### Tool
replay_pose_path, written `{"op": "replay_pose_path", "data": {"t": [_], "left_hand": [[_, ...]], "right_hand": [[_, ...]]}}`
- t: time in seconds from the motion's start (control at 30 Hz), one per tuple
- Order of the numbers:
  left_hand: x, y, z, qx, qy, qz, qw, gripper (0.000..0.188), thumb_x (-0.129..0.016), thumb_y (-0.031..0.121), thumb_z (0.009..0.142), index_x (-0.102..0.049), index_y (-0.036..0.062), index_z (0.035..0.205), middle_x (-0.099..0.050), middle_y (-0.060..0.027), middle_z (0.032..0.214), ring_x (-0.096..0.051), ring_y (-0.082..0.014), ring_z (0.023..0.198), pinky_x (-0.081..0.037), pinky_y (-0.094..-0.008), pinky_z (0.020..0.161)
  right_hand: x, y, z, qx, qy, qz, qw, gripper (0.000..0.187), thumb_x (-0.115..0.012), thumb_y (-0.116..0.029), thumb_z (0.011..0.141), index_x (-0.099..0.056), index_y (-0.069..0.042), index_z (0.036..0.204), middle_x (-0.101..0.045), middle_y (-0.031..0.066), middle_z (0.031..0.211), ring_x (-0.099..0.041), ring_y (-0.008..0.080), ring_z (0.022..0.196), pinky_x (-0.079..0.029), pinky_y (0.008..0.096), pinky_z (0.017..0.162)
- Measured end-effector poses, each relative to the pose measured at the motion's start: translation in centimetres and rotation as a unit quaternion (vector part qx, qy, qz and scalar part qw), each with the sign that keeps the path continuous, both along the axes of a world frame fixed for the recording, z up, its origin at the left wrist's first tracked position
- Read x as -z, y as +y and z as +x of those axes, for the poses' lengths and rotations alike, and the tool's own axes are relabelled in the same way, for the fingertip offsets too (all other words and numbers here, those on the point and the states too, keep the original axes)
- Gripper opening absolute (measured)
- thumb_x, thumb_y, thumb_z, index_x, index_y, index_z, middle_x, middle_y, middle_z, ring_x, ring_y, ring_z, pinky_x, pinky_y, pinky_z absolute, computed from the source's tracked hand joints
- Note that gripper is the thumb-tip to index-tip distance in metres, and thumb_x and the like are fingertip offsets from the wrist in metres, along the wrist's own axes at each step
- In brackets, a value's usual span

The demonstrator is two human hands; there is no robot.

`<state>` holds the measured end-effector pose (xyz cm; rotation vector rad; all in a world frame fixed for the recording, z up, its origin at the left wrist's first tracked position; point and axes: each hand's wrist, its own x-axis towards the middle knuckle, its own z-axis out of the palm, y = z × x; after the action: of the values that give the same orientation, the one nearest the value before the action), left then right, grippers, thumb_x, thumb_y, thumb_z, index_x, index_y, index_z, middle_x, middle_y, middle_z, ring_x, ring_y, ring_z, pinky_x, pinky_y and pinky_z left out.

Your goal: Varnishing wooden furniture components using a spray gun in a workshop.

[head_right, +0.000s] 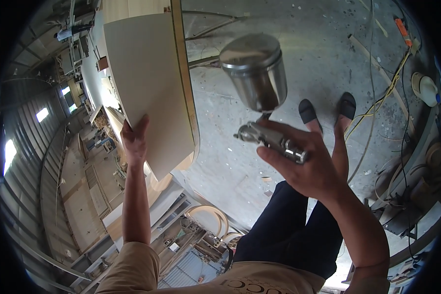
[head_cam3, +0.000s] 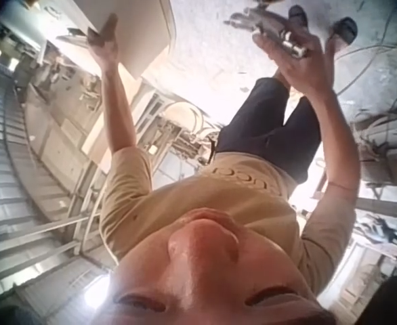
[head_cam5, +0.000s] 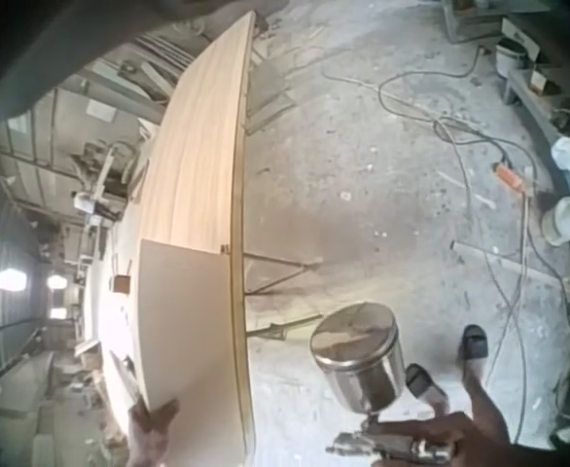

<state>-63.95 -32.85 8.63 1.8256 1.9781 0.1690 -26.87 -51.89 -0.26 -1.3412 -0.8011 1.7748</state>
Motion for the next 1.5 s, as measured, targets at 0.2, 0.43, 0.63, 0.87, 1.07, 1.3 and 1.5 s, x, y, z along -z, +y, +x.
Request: {"op": "replay_pose_path", "data": {"t": [0.2, 0.43, 0.63, 0.87, 1.07, 1.3, 1.5], "left_hand": [[-0.1, -0.2, -1.2, 0.016, 0.027, 0.011, 0.999, 0.03, -0.073, 0.019, 0.094, -0.066, -0.0053, 0.11, -0.075, -0.014, 0.101, -0.069, -0.0198, 0.091, -0.054, -0.035, 0.083], [2.5, -1.4, -0.4, 0.055, -0.108, -0.014, 0.993, 0.031, -0.067, 0.01, 0.094, -0.06, -0.0004, 0.123, -0.073, -0.016, 0.116, -0.071, -0.0241, 0.101, -0.055, -0.0355, 0.082], [-0.9, -1.0, 0.9, -0.016, 0.048, -0.02, 0.999, 0.04, -0.07, 0.03, 0.092, -0.063, 0.0004, 0.117, -0.072, -0.0241, 0.102, -0.07, -0.0408, 0.099, -0.054, -0.0433, 0.083], [0.0, -1.0, 1.3, 0.002, 0.079, -0.013, 0.997, 0.041, -0.069, 0.033, 0.092, -0.061, -0.001, 0.114, -0.071, -0.0262, 0.098, -0.067, -0.0455, 0.095, -0.052, -0.0466, 0.08], [3.7, -0.6, -4.3, 0.032, -0.033, 0.036, 0.998, 0.026, -0.076, 0.022, 0.088, -0.065, 0.0006, 0.096, -0.07, -0.0188, 0.077, -0.067, -0.0157, 0.076, -0.053, -0.0398, 0.069], [1.8, 1.0, -1.7, 0.056, 0.035, 0.035, 0.997, 0.035, -0.073, 0.031, 0.091, -0.066, 0.0028, 0.11, -0.074, -0.016, 0.09, -0.072, -0.0292, 0.085, -0.054, -0.0401, 0.08], [1.8, 2.5, -5.2, 0.136, -0.234, -0.014, 0.963, 0.027, -0.074, 0.013, 0.089, -0.066, -0.0035, 0.108, -0.072, -0.0087, 0.091, -0.063, -0.0111, 0.079, -0.052, -0.0287, 0.071]], "right_hand": [[-0.4, -0.3, 0.0, -0.035, 0.053, -0.011, 0.998, 0.046, -0.075, -0.02, 0.094, -0.063, 0.0, 0.133, -0.076, 0.0099, 0.107, -0.07, 0.01, 0.094, -0.053, 0.0249, 0.089], [2.7, 1.9, 2.9, 0.16, -0.032, 0.016, 0.986, 0.035, -0.063, -0.018, 0.101, -0.063, -0.007, 0.135, -0.053, -0.0041, 0.071, -0.045, 0.0013, 0.058, -0.034, 0.0198, 0.049], [2.1, 5.9, 2.3, 0.19, -0.015, 0.051, 0.98, 0.039, -0.061, -0.02, 0.102, -0.058, -0.007, 0.139, -0.052, -0.0025, 0.072, -0.04, 0.0019, 0.054, -0.026, 0.0211, 0.045], [2.6, -0.8, 1.9, 0.05, 0.038, -0.025, 0.998, 0.044, -0.071, -0.022, 0.096, -0.061, -0.005, 0.135, -0.065, -0.001, 0.077, -0.049, 0.0025, 0.056, -0.034, 0.0186, 0.047], [1.7, -8.5, 1.0, -0.015, 0.024, -0.063, 0.998, 0.034, -0.073, -0.02, 0.093, -0.066, -0.001, 0.121, -0.07, 0.0011, 0.079, -0.054, 0.003, 0.055, -0.042, 0.0195, 0.049], [-2.5, -13.4, -0.4, 0.064, 0.01, -0.122, 0.99, 0.04, -0.074, -0.018, 0.092, -0.065, -0.001, 0.127, -0.072, 0.0007, 0.084, -0.056, 0.0024, 0.057, -0.042, 0.0187, 0.044], [-5.5, -21.1, -5.5, 0.173, -0.063, -0.071, 0.98, 0.048, -0.071, -0.022, 0.096, -0.059, 0.005, 0.133, -0.072, 0.0061, 0.088, -0.059, 0.0043, 0.06, -0.042, 0.0174, 0.044]]}}
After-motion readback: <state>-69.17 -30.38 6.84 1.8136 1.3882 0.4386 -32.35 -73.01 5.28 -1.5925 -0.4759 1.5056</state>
